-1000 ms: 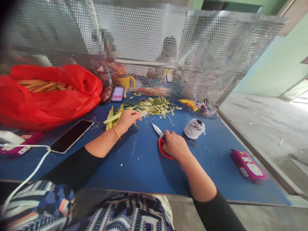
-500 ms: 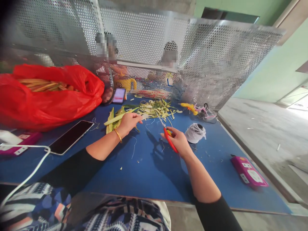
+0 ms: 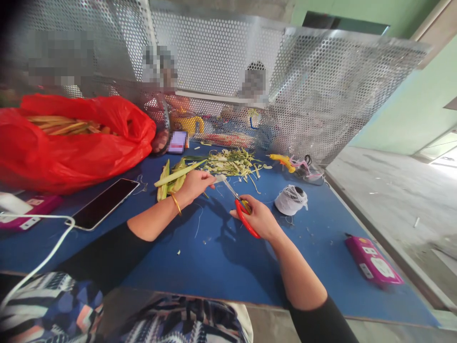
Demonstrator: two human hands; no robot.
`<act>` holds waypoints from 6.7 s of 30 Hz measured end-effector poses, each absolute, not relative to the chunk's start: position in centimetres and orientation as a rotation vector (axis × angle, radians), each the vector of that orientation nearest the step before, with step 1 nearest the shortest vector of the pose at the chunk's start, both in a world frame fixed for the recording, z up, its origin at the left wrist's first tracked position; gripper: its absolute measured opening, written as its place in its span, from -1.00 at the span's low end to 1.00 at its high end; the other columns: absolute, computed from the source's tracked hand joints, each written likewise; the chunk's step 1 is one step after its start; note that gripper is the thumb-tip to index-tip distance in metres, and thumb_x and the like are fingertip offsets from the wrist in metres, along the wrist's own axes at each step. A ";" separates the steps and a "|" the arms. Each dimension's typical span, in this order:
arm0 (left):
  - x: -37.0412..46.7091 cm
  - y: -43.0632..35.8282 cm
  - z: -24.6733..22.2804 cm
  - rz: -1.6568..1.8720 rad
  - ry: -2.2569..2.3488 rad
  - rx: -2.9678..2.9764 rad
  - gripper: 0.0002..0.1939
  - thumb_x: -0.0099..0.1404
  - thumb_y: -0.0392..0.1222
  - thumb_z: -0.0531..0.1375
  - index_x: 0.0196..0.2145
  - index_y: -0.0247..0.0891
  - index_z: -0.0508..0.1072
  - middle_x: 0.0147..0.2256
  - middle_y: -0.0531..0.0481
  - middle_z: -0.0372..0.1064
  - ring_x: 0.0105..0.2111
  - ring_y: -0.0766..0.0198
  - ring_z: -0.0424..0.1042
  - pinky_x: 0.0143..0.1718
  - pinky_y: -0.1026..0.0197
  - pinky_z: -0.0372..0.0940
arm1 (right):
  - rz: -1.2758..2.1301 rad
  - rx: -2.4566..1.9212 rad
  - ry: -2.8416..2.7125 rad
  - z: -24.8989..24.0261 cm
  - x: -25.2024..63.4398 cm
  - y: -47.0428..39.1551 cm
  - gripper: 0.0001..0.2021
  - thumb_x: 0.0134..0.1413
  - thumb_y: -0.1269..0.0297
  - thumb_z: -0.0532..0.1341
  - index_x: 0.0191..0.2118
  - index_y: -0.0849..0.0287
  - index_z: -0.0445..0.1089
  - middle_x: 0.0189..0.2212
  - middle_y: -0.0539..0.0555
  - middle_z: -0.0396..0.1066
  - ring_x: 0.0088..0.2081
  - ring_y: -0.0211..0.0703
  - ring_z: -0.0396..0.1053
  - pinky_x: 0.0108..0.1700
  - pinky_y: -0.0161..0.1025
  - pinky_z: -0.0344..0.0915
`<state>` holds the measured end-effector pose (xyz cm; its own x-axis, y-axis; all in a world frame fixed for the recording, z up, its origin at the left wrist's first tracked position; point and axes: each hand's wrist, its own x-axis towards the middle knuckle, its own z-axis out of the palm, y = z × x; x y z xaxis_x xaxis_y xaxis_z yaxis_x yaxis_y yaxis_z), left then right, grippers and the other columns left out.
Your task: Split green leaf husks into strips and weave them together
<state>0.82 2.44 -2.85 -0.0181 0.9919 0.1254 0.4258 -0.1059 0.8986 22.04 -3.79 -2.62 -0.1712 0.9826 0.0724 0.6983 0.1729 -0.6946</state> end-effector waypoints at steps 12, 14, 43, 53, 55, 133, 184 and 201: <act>1.4 2.2 -3.4 1.040 1.525 1.652 -0.74 0.16 -0.13 0.17 -0.61 -0.25 0.53 -0.71 0.11 0.25 -0.64 0.35 0.16 -0.52 0.26 0.00 | 0.883 -1.506 -1.916 -2.6 21.9 -3.9 -0.44 -0.11 -0.24 0.21 -0.21 0.20 0.47 -0.62 -0.11 0.16 -0.56 -0.31 0.04 -0.50 -0.31 0.02; 1.4 2.3 -3.4 1.041 1.521 1.653 -0.74 0.16 -0.15 0.16 -0.60 -0.24 0.53 -0.72 0.11 0.25 -0.64 0.36 0.16 -0.52 0.26 0.00 | 0.912 -1.516 -1.902 -2.5 21.9 -4.0 -0.43 -0.12 -0.24 0.22 -0.21 0.21 0.48 -0.61 -0.09 0.20 -0.56 -0.31 0.05 -0.50 -0.31 0.02; 0.3 0.4 -1.2 1.103 1.324 2.023 -0.88 0.15 -0.25 0.24 -0.46 -0.21 0.60 -0.48 0.04 0.55 -0.44 0.27 0.46 -0.40 0.27 0.26 | 0.906 -1.238 -1.532 -1.1 18.0 -0.1 -0.75 -0.20 0.05 0.27 -0.56 0.16 0.42 -0.67 -0.04 0.36 -0.57 -0.23 0.31 -0.42 -0.25 0.27; 0.3 0.4 -2.2 1.221 1.361 2.635 -0.83 0.34 -0.25 0.12 -0.32 -0.22 0.52 -0.32 -0.06 0.52 -0.25 0.20 0.46 -0.16 0.18 0.27 | 0.935 -1.202 -1.314 -0.4 19.1 -0.2 -0.67 -0.26 0.23 0.22 -0.27 0.18 0.52 -0.68 -0.13 0.30 -0.58 -0.29 0.27 -0.43 -0.26 0.29; 0.1 0.4 -2.2 1.229 1.408 2.760 -0.75 0.40 -0.20 0.04 -0.33 -0.22 0.49 -0.35 -0.07 0.49 -0.27 0.19 0.44 -0.19 0.17 0.24 | 0.925 -1.140 -1.381 -0.2 19.2 -0.4 -0.66 -0.21 0.26 0.18 -0.24 0.17 0.54 -0.67 -0.13 0.29 -0.57 -0.30 0.28 -0.41 -0.26 0.30; 3.3 -1.7 -1.3 1.271 1.090 0.781 -0.92 0.02 -0.33 0.34 -0.55 -0.32 0.49 -0.59 0.02 0.45 -0.56 0.37 0.42 -0.44 0.31 0.27 | 0.339 -1.040 -1.734 -2.7 17.6 -1.4 -0.88 0.05 0.21 0.29 -0.44 0.08 0.50 -0.38 0.05 0.50 -0.27 -0.11 0.44 -0.15 -0.16 0.32; 2.9 -1.5 -1.3 1.083 1.087 0.668 -0.84 0.03 -0.47 0.22 -0.61 -0.31 0.45 -0.61 0.02 0.40 -0.56 0.38 0.40 -0.50 0.33 0.27 | 0.458 -0.983 -1.905 -1.8 18.1 -1.4 -0.80 0.09 0.19 0.23 -0.51 0.10 0.36 -0.50 -0.02 0.31 -0.41 -0.22 0.23 -0.32 -0.28 0.17; 3.6 -1.9 -1.5 1.250 1.147 0.898 -0.85 -0.07 -0.28 0.40 -0.56 -0.29 0.48 -0.60 0.06 0.44 -0.60 0.39 0.38 -0.47 0.30 0.30 | 0.527 -1.198 -1.742 -2.8 17.7 -1.2 -0.83 0.03 0.20 0.20 -0.50 0.13 0.31 -0.55 -0.05 0.36 -0.46 -0.26 0.21 -0.38 -0.31 0.15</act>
